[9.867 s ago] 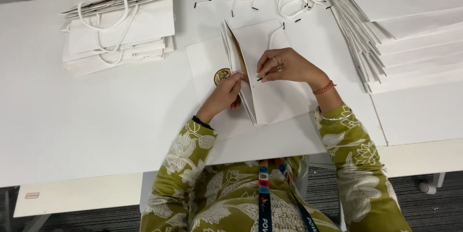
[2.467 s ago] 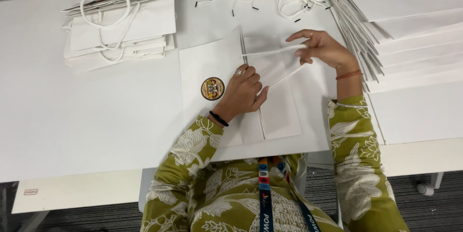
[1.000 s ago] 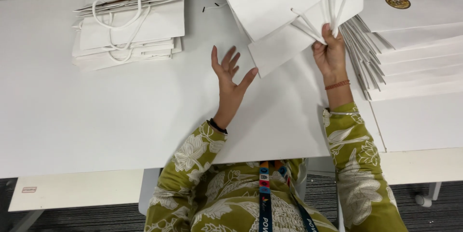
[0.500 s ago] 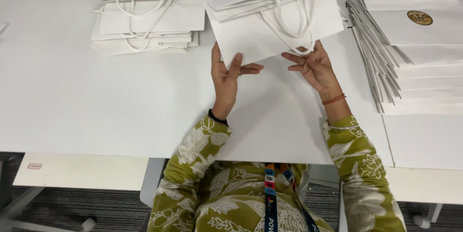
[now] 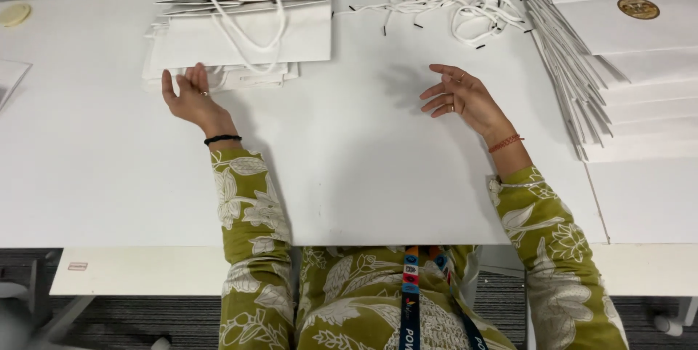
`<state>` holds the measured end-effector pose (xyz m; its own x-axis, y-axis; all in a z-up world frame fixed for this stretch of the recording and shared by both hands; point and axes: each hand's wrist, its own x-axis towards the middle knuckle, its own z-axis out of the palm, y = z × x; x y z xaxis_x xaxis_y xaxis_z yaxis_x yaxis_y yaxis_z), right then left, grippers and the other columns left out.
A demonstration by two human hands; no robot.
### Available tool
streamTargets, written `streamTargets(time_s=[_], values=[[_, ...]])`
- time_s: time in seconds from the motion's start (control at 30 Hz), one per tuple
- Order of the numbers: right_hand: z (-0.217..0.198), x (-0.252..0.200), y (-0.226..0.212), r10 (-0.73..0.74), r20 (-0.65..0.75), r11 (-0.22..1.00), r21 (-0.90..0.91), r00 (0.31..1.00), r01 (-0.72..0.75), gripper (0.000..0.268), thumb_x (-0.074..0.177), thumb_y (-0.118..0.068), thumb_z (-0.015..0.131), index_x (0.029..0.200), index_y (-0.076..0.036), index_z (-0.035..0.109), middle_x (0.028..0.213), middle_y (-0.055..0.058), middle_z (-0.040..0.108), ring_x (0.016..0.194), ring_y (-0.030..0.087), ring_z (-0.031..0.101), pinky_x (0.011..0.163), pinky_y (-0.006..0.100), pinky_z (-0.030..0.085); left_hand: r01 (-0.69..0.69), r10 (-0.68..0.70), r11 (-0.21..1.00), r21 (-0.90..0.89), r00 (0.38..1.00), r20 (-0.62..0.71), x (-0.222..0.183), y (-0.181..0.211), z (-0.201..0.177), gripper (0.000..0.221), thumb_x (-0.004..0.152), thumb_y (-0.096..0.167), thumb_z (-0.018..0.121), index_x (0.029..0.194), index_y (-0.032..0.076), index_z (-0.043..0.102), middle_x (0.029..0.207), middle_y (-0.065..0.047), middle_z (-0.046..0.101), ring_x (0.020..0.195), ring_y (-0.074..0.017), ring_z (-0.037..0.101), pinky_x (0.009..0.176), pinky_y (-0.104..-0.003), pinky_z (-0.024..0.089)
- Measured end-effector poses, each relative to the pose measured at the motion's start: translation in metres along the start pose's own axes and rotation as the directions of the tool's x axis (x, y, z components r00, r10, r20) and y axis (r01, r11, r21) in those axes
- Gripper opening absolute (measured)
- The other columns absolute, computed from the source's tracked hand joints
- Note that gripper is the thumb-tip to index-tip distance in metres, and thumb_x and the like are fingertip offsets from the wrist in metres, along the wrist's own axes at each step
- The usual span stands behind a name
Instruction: Threading and attaching rope handles to paper shopping bags at a work table.
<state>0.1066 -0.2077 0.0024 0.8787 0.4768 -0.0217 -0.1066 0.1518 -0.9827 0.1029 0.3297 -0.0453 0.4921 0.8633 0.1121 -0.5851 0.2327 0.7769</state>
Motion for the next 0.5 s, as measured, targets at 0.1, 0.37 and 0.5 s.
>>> streamTargets(time_s=[0.1,0.37,0.5], values=[[-0.002,0.001,0.002,0.037,-0.018,0.999,-0.02,0.999,-0.038,0.048,0.108,-0.029,0.051,0.147,-0.002,0.048,0.108,0.017,0.073,0.089,0.026,0.075,0.075,0.035,0.061,-0.124,0.125,0.992,0.029,0.992,-0.022,-0.014,0.0,0.008,0.065,0.101,0.013,0.051,0.156,0.006,0.016,0.141,-0.025,0.045,0.125,-0.0361,0.06,0.103,-0.043,0.056],[-0.002,0.005,0.006,0.082,-0.044,0.989,-0.117,0.996,-0.087,0.043,0.107,-0.027,0.052,0.141,-0.001,0.054,0.106,0.015,0.074,0.087,0.023,0.074,0.077,0.034,0.06,-0.927,0.245,-0.039,0.372,0.352,0.903,-0.149,0.016,0.105,0.058,0.106,0.037,0.063,0.158,0.018,0.043,0.166,-0.013,0.03,0.156,-0.0353,0.02,0.127,-0.058,0.012],[0.003,0.003,-0.001,0.069,-0.043,0.979,-0.188,0.997,-0.076,0.043,0.106,-0.027,0.053,0.141,-0.002,0.054,0.104,0.014,0.074,0.087,0.022,0.073,0.078,0.034,0.06,-0.971,0.109,-0.196,0.139,0.119,0.987,-0.133,-0.059,0.117,0.053,0.099,0.011,0.065,0.152,0.016,0.056,0.157,-0.01,0.047,0.15,-0.0321,0.035,0.125,-0.058,0.022]])
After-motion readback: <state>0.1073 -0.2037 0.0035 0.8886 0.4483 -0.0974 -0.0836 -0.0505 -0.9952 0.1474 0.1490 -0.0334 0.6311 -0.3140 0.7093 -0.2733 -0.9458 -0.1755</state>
